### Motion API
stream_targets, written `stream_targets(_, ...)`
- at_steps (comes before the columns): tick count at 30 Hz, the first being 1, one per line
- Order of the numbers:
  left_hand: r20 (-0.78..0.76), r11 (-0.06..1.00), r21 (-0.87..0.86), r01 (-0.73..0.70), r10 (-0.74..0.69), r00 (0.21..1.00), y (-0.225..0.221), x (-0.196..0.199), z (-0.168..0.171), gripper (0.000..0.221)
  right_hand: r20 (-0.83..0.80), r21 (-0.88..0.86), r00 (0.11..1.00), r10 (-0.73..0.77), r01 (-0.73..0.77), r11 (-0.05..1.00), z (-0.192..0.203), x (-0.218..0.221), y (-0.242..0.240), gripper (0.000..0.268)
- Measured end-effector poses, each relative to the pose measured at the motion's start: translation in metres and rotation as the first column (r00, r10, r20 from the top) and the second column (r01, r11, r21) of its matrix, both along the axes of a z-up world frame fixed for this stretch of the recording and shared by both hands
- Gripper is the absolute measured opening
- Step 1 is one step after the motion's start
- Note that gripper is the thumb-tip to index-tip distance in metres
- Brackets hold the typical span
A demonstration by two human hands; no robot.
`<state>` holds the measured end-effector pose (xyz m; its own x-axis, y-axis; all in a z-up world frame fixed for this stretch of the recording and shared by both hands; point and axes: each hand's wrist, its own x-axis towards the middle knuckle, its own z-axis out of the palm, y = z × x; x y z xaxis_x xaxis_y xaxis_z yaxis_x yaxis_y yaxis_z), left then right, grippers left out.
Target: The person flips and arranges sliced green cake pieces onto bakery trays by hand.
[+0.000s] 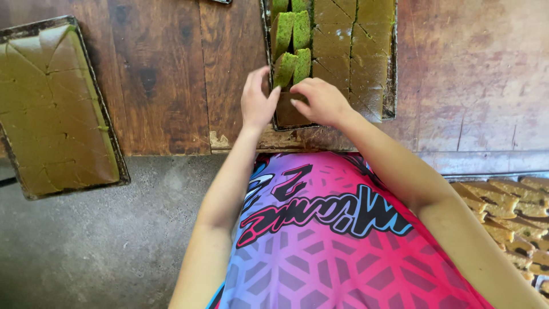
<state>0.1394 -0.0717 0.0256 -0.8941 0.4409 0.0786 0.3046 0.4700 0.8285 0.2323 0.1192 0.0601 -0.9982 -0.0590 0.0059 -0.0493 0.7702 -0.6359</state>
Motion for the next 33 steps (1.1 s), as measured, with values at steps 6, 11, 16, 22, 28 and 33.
stream_targets(6, 0.377, 0.99, -0.131, -0.052, 0.099, 0.921, -0.031, 0.087, -0.014, 0.029, 0.284, 0.22, 0.959, 0.001, -0.066, 0.973, -0.014, -0.027, -0.028, 0.038)
stream_targets(11, 0.99, 0.96, 0.144, -0.24, -0.142, 0.027, -0.028, 0.099, -0.053, 0.039, 0.373, 0.316, 0.928, 0.005, -0.133, 0.94, 0.001, -0.032, -0.031, 0.049)
stream_targets(16, 0.963, 0.951, 0.202, -0.235, -0.149, 0.224, -0.024, 0.11, -0.068, 0.051, 0.349, 0.141, 0.937, 0.036, -0.091, 0.986, 0.014, -0.021, -0.009, 0.053)
stream_targets(22, 0.425, 0.997, 0.045, 0.063, -0.076, 0.902, -0.022, 0.105, -0.039, 0.05, 0.119, -0.063, 0.993, -0.024, 0.031, 0.998, 0.02, 0.022, 0.024, 0.051)
stream_targets(28, 0.34, 0.983, 0.146, 0.111, -0.155, 0.928, -0.005, 0.079, -0.016, 0.05, 0.143, -0.277, 0.976, -0.166, 0.201, 0.94, 0.021, 0.062, 0.029, 0.045)
stream_targets(33, 0.402, 0.987, 0.108, 0.116, -0.15, 0.903, 0.011, 0.054, 0.002, 0.077, 0.22, -0.396, 0.937, -0.27, 0.339, 0.853, -0.003, 0.071, 0.033, 0.043)
